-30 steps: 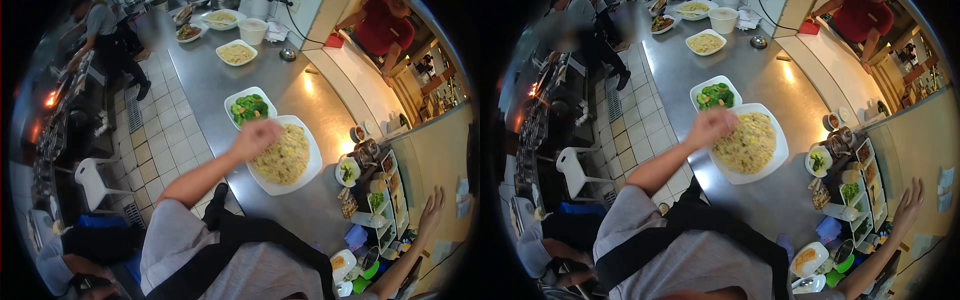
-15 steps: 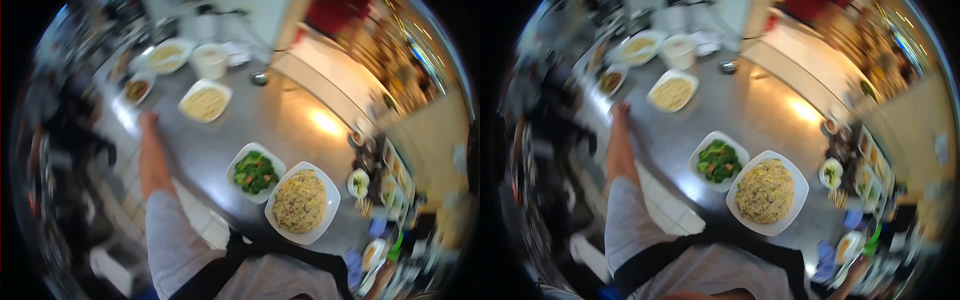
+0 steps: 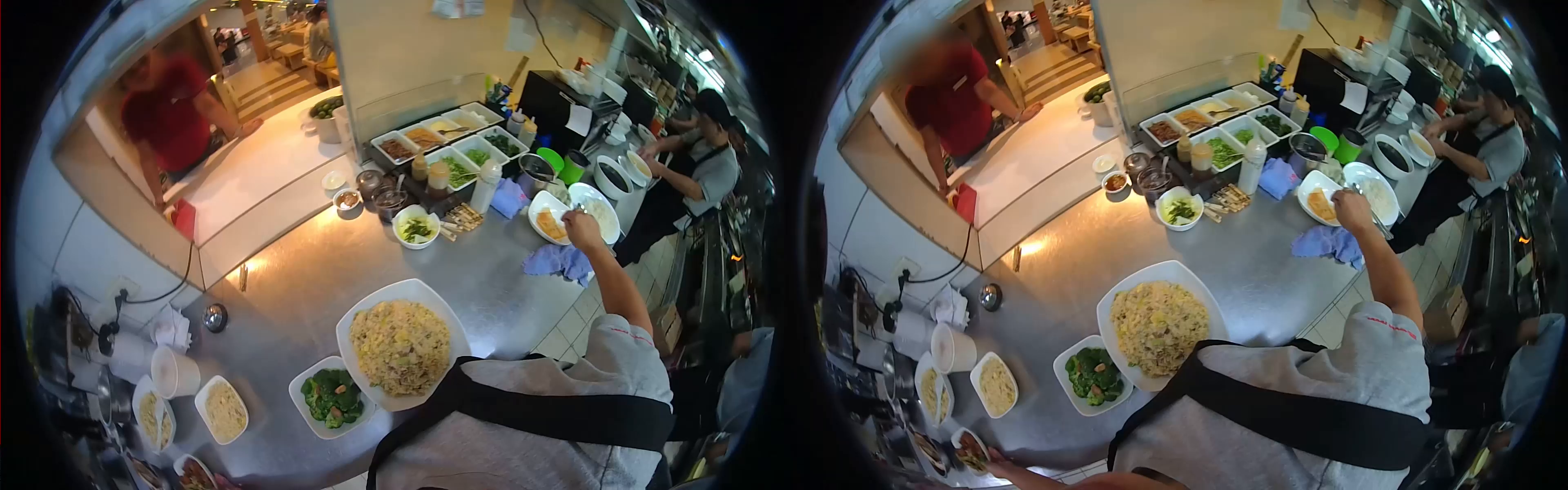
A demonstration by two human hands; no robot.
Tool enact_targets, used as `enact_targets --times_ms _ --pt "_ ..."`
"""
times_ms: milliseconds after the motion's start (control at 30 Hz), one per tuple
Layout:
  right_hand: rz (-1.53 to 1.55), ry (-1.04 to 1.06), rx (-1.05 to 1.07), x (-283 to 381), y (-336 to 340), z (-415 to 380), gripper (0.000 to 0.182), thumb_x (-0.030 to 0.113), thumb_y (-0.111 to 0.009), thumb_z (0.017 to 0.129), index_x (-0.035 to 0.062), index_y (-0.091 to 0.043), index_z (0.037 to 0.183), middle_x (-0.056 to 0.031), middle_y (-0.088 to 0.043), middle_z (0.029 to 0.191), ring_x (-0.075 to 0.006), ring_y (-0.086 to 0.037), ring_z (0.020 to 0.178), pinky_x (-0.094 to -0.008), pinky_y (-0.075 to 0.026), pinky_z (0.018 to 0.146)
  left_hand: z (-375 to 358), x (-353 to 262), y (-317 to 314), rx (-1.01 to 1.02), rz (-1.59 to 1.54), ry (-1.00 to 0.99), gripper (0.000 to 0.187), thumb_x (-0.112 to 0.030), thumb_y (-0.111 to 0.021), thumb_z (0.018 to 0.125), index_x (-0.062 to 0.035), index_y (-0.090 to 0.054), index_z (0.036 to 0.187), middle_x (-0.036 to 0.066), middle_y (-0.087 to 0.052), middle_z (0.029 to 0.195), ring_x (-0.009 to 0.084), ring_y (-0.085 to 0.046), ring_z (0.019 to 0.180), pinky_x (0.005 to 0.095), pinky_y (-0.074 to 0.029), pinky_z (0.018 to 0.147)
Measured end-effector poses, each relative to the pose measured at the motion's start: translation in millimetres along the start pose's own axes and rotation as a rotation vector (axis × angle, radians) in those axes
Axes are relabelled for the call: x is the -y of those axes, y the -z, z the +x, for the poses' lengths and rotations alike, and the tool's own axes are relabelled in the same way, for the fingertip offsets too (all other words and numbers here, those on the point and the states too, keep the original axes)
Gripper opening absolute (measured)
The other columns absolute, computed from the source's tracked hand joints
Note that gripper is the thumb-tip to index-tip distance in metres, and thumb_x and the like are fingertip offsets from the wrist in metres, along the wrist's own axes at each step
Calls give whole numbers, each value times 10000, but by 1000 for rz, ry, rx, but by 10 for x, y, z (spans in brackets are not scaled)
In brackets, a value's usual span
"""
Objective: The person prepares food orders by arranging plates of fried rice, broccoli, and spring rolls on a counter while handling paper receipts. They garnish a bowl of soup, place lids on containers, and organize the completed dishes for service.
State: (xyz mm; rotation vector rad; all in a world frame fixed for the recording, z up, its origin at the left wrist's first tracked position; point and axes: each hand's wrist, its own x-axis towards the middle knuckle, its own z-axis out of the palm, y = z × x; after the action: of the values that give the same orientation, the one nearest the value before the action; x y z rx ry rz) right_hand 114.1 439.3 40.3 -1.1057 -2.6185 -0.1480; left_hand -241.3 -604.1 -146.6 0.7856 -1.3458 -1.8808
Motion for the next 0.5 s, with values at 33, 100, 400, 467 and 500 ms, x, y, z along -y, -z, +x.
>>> enact_targets --times_ms 33,100,400,467,500 --pt "32 7 -25 66 13 28 143 108 -535 797 53 -657 846 -153 -632 853 -330 -609 808 -406 -484 729 -187 19 -8 -7 12 20 458 -286 -428 911 136 -512 1069 222 -593 960 309 -613 836 359 -553 745" --pt "120 23 -106 108 13 191 143 105 -537 804 53 -657 860 -149 -628 875 -329 -608 817 -402 -483 731 -584 31 45 -19 24 63 456 -283 -427 910 136 -517 1064 220 -599 943 305 -616 825 356 -553 746" --pt "316 230 -488 154 35 2080 300 78 -528 788 65 -591 1080 -145 -568 1058 -332 -569 954 -404 -474 803 -2463 -119 600 -42 14 100 440 -269 -408 911 137 -541 1014 197 -624 842 295 -631 763 341 -553 738" --pt "296 280 -579 190 37 2622 319 75 -516 786 34 -569 1098 -156 -570 1070 -338 -567 966 -414 -471 817 -2931 -195 669 -30 42 79 392 -265 -411 897 97 -548 963 164 -626 849 269 -629 792 328 -526 741" --pt "273 288 -593 201 46 2896 352 72 -512 781 25 -549 1128 -163 -561 1106 -338 -558 994 -415 -462 840 -3167 -237 701 -41 42 79 387 -265 -413 894 92 -546 964 160 -625 850 266 -628 793 327 -521 743"
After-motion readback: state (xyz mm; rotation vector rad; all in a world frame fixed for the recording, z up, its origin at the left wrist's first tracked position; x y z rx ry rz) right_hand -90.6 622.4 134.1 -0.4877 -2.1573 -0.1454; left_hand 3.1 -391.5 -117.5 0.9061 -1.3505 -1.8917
